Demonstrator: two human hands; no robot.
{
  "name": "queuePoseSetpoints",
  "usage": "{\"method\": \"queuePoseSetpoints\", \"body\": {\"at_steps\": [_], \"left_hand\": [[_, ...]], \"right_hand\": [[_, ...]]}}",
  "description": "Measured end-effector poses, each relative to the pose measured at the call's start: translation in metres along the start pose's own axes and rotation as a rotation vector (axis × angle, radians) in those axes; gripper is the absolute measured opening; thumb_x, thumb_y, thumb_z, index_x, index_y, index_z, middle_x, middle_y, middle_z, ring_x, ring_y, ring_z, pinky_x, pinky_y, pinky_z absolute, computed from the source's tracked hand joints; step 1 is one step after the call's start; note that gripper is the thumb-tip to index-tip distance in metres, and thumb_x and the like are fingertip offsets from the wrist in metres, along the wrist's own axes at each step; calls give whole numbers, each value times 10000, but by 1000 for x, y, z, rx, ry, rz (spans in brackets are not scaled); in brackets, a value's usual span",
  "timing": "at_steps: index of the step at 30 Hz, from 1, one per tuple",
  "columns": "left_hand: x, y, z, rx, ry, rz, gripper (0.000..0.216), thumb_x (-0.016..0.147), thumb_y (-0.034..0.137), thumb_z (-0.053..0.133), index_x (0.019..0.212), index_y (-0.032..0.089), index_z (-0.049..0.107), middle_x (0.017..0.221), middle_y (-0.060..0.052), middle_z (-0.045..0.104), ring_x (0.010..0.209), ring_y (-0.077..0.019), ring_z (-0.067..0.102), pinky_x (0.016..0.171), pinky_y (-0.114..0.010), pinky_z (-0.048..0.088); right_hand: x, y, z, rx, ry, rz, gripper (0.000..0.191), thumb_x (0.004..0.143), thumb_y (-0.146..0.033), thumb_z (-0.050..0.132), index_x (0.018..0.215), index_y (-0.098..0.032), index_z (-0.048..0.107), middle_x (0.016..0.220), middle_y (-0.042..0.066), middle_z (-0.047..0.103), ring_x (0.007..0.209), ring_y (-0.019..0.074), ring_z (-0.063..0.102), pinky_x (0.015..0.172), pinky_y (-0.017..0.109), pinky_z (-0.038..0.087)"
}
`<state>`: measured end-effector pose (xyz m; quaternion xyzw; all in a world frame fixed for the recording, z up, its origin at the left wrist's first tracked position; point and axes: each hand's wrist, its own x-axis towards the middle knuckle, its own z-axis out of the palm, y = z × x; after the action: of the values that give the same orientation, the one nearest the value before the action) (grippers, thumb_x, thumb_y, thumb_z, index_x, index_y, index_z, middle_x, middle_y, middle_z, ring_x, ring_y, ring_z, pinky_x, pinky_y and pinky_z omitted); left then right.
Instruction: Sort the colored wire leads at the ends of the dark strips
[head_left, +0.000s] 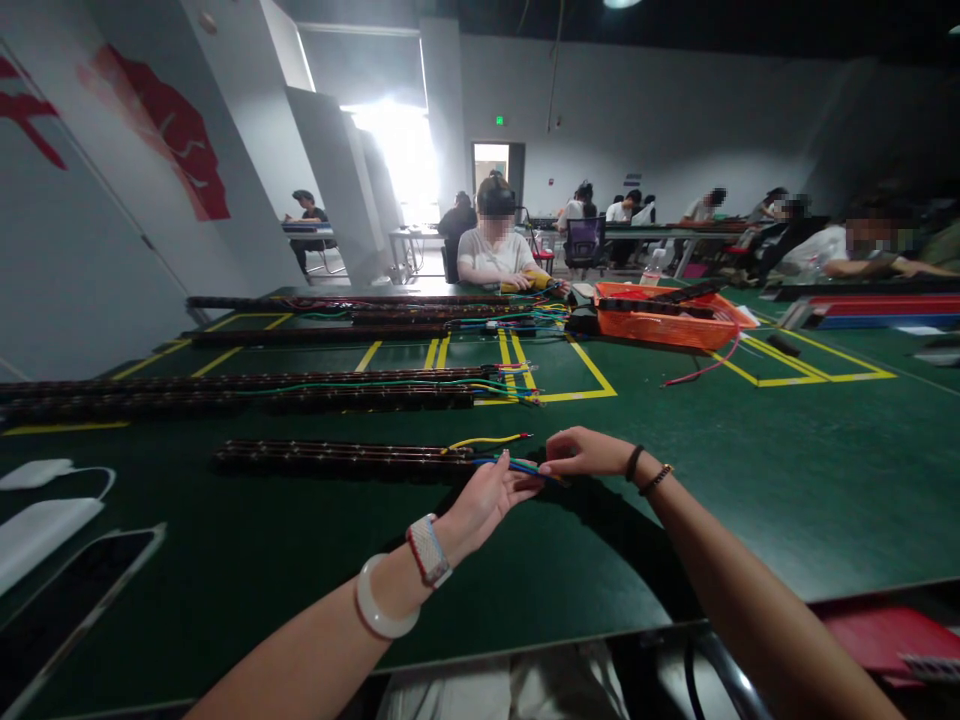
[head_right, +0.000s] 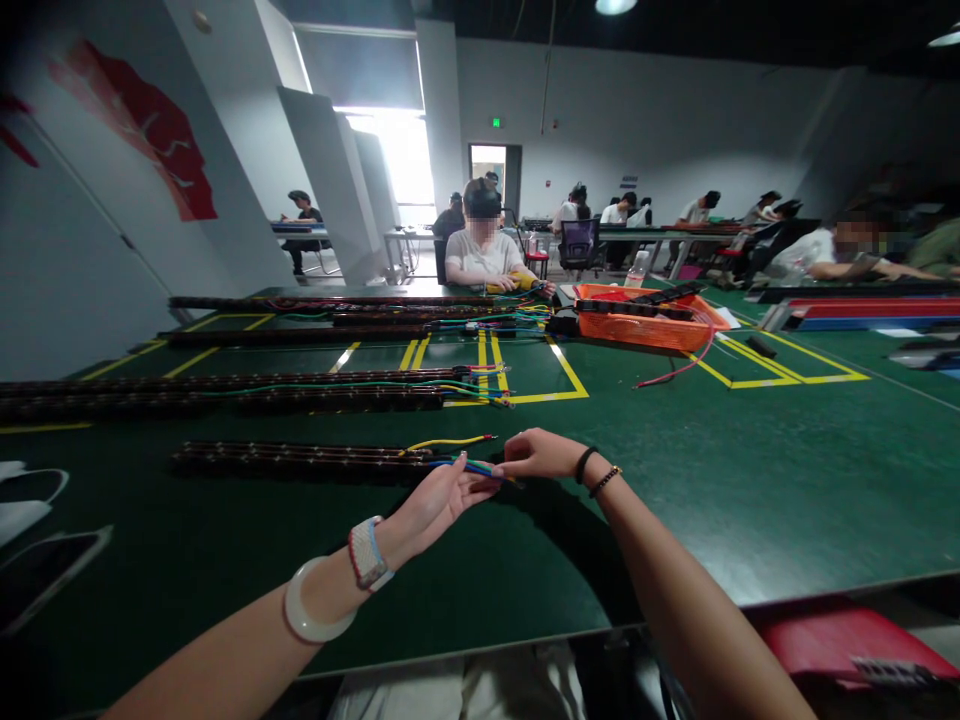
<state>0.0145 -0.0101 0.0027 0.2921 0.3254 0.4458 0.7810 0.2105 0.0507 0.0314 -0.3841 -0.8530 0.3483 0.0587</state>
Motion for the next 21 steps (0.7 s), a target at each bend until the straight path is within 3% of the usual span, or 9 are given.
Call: {"method": "queuePoseSetpoints", "body": {"at_steps": [2, 5, 13, 21], "left_hand": [[-1, 1, 1, 16, 12, -11, 366, 918, 319, 391, 858, 37, 618, 918, -202, 672, 901, -235, 644, 946, -426, 431], [0, 1, 0, 24, 24, -11, 358, 911, 322, 409, 852, 39, 620, 888, -198, 673, 899, -241, 645, 935, -429, 437], [-3, 2, 0, 108, -26, -12, 357, 905, 331, 418, 861, 51, 635, 919, -197, 673, 841, -228, 651, 874, -395, 466], [-1, 0, -3, 85, -20, -4, 400, 924, 318, 353, 858, 52, 644, 898, -183, 677, 806, -216, 647, 829, -366, 469]], "right_hand": [[-1, 1, 0, -18, -76, 6, 493, 770, -599, 513, 745, -122, 636, 644, -8, 578, 558, 83, 442, 510, 198, 309], [-1, 4, 0, -57, -80, -18, 469, 801, -561, 494, 750, -121, 646, 640, -4, 573, 553, 82, 438, 511, 198, 308], [13, 19, 6, -353, 321, -25, 359, 863, -442, 492, 720, -146, 636, 731, 35, 591, 640, 111, 499, 588, 218, 351], [34, 18, 18, -485, 523, 72, 280, 844, -404, 551, 759, -155, 647, 804, 56, 615, 699, 135, 551, 637, 229, 384]]}}
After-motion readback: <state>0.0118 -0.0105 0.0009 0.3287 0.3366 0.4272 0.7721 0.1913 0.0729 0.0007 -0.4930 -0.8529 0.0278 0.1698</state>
